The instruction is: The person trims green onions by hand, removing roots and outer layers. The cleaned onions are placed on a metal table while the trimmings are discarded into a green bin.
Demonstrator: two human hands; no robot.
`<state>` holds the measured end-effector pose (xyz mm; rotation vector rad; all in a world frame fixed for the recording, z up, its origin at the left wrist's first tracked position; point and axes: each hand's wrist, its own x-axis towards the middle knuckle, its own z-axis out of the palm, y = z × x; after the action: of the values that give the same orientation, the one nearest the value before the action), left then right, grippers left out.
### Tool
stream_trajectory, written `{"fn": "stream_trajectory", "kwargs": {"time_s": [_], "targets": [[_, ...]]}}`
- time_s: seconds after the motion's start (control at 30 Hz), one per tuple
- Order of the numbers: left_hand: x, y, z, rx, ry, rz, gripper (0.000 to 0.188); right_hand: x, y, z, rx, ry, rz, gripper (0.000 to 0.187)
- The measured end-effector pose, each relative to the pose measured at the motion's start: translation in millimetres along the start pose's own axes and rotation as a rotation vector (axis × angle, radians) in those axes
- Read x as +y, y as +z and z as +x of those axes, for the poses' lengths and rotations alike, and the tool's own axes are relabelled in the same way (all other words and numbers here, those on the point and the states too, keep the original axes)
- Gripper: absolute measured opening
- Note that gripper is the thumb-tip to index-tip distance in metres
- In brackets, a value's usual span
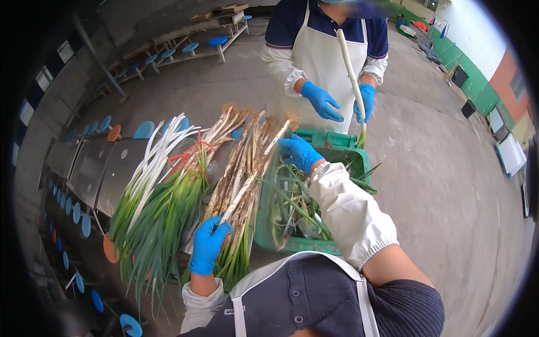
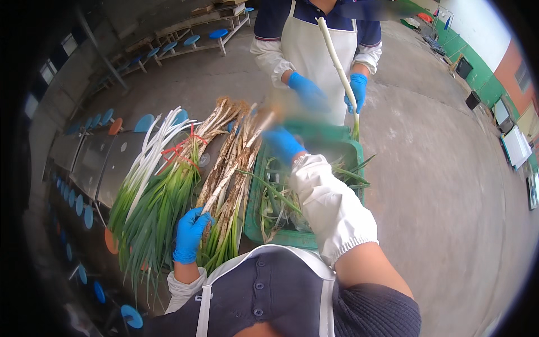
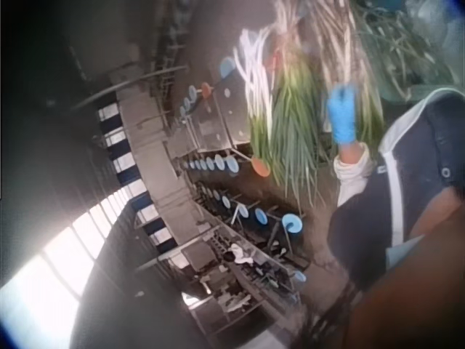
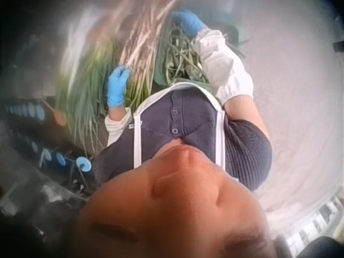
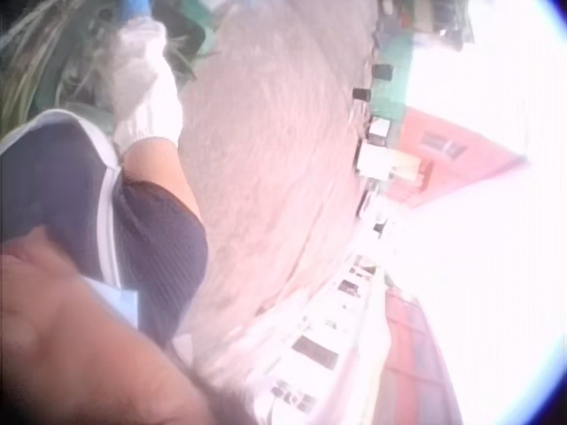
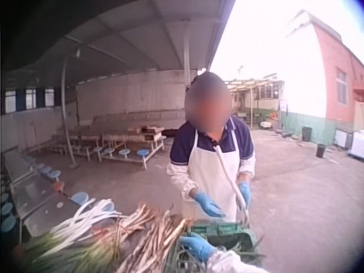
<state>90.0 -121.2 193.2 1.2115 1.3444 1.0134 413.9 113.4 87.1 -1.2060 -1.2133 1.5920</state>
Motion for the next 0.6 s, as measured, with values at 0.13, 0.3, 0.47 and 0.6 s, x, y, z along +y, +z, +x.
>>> {"fn": "stream_trajectory", "kwargs": {"time_s": [0.13,0.3,0.47,0.6], "targets": [[9,9,-10,0.094,0.003,0.032,0.024,-33,34,32,0.016,-0.004,0.354,0.025],[24,-11,-10,0.201,-0.063,0.095,0.021,-45,49,54,-0.033,-0.015,0.194,0.020],[44,-45,-15,0.362,-0.064,0.057,0.021,-33,33,95,0.063,-0.008,-0.130,0.017],[34,-79,-21,0.480,0.011,-0.215,0.028,-20,2,157,-0.130,0.137,-0.014,0.019]]}}
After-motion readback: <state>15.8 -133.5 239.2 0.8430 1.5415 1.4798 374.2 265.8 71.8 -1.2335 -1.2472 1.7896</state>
